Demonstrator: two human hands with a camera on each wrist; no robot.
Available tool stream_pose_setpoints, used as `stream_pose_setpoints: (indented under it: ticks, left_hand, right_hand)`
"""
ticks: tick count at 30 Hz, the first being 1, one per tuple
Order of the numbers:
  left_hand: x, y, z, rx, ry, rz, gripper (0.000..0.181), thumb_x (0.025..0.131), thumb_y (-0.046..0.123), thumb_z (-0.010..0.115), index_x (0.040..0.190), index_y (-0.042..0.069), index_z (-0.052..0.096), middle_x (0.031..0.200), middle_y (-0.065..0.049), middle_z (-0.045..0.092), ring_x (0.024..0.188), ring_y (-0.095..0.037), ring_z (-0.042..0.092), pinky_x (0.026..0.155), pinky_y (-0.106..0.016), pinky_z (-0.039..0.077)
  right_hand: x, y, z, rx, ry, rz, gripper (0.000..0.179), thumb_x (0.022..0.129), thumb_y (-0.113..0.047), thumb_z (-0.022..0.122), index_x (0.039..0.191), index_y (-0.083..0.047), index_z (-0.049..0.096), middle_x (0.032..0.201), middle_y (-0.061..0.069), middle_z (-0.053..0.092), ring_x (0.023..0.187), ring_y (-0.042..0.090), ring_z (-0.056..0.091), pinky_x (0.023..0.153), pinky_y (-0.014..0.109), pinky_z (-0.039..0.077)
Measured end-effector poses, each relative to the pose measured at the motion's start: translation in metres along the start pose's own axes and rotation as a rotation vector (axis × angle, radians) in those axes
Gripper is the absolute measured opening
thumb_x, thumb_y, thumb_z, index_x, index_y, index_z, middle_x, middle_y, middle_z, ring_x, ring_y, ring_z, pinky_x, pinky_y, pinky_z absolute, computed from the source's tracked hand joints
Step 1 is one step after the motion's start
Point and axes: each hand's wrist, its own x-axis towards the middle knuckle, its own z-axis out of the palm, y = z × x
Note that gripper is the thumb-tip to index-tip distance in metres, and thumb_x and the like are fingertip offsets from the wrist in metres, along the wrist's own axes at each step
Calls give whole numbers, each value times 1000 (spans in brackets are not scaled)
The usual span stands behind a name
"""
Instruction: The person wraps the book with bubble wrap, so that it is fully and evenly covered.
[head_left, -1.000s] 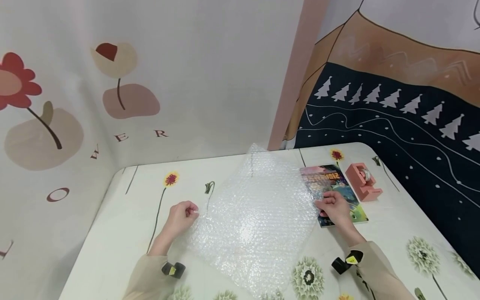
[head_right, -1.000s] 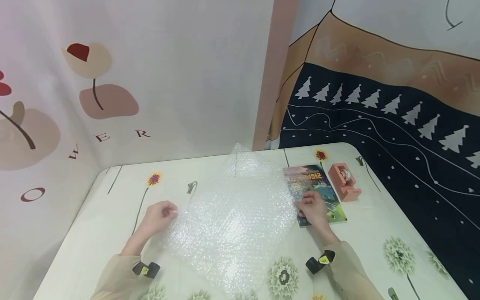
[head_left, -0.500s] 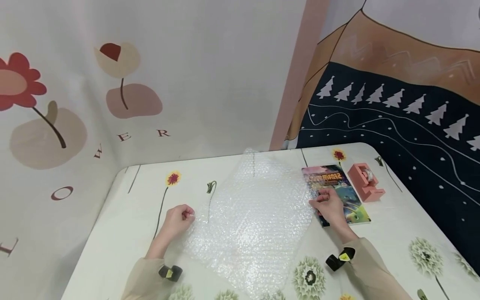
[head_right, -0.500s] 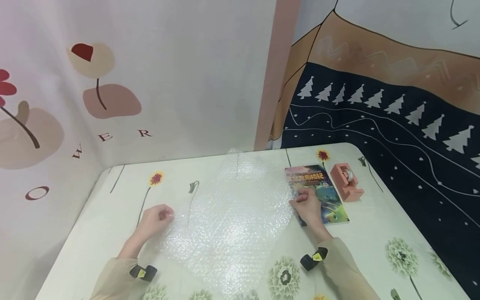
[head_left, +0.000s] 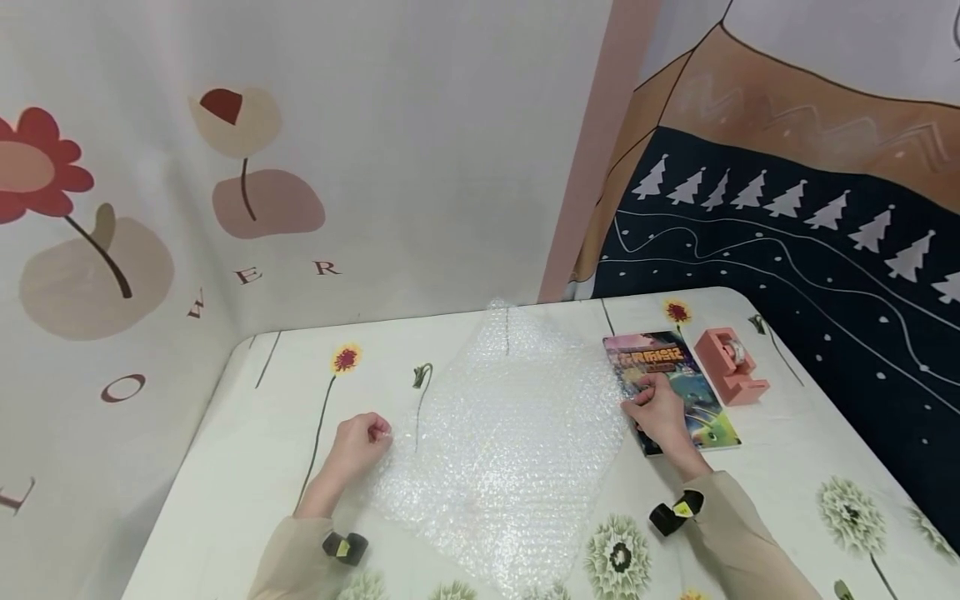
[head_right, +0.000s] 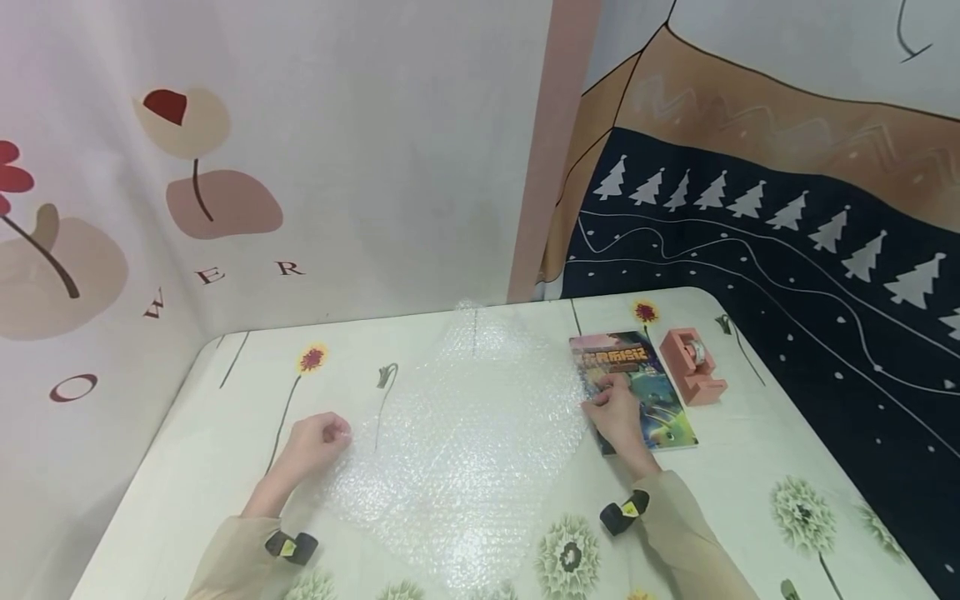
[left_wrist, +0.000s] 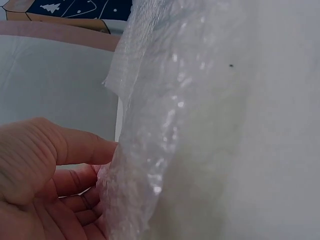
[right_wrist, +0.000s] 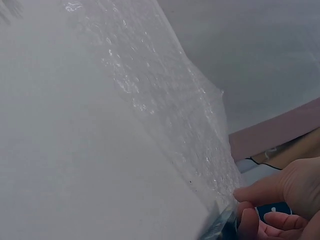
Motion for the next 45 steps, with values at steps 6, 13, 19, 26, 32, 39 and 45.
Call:
stream_pose_setpoints:
  ticks: [6,13,19,26,32,39,45]
  left_hand:
    - [-1,0,2,0,-29,-21,4,77,-3,64,81,-3,62,70,-4,55,66,-17,49,60,-29,42]
    - [-5,2,1,8,-62,-26,3,78,-2,64,80,-3,61,68,-4,54,65,-17,48,59,-29,41]
    - [-7,5,1,29,-82,-29,4,78,0,65,79,-2,61,68,-4,54,65,-16,48,59,-29,41]
    - [-8,6,3,100,-100,-68,13,78,9,68,81,0,59,68,-4,52,63,-18,47,57,-30,39]
    - [-3,15,6,106,0,-71,22,78,11,71,90,-3,59,77,-9,55,70,-21,51,60,-34,43]
    - [10,48,23,-68,89,69,18,78,3,71,92,-6,62,81,-12,62,74,-23,58,67,-37,49]
    - [19,78,50,-231,88,141,20,79,0,69,96,-8,63,85,-16,64,77,-26,61,71,-37,52]
  right_hand:
    - [2,0,-1,-48,11,-17,38,82,-2,65,113,8,45,79,16,58,55,19,56,48,30,46]
    - [5,0,-1,-82,34,-53,36,82,0,66,111,7,46,77,15,59,63,27,58,51,33,46]
    - [7,-1,-2,-104,50,-90,34,81,0,67,108,6,47,74,14,58,59,26,57,51,34,45]
    - [7,1,-5,-124,55,-129,32,80,1,68,105,7,49,72,14,57,59,26,57,51,34,45]
    - [4,6,-16,-112,80,-139,31,81,0,67,106,9,51,76,18,58,67,34,60,56,40,48]
    - [1,15,-30,-108,190,-118,30,82,2,66,107,11,51,84,25,58,75,38,60,62,40,50]
    - [-2,24,-42,-84,251,-126,32,81,3,66,108,12,52,89,25,58,74,31,58,57,34,49]
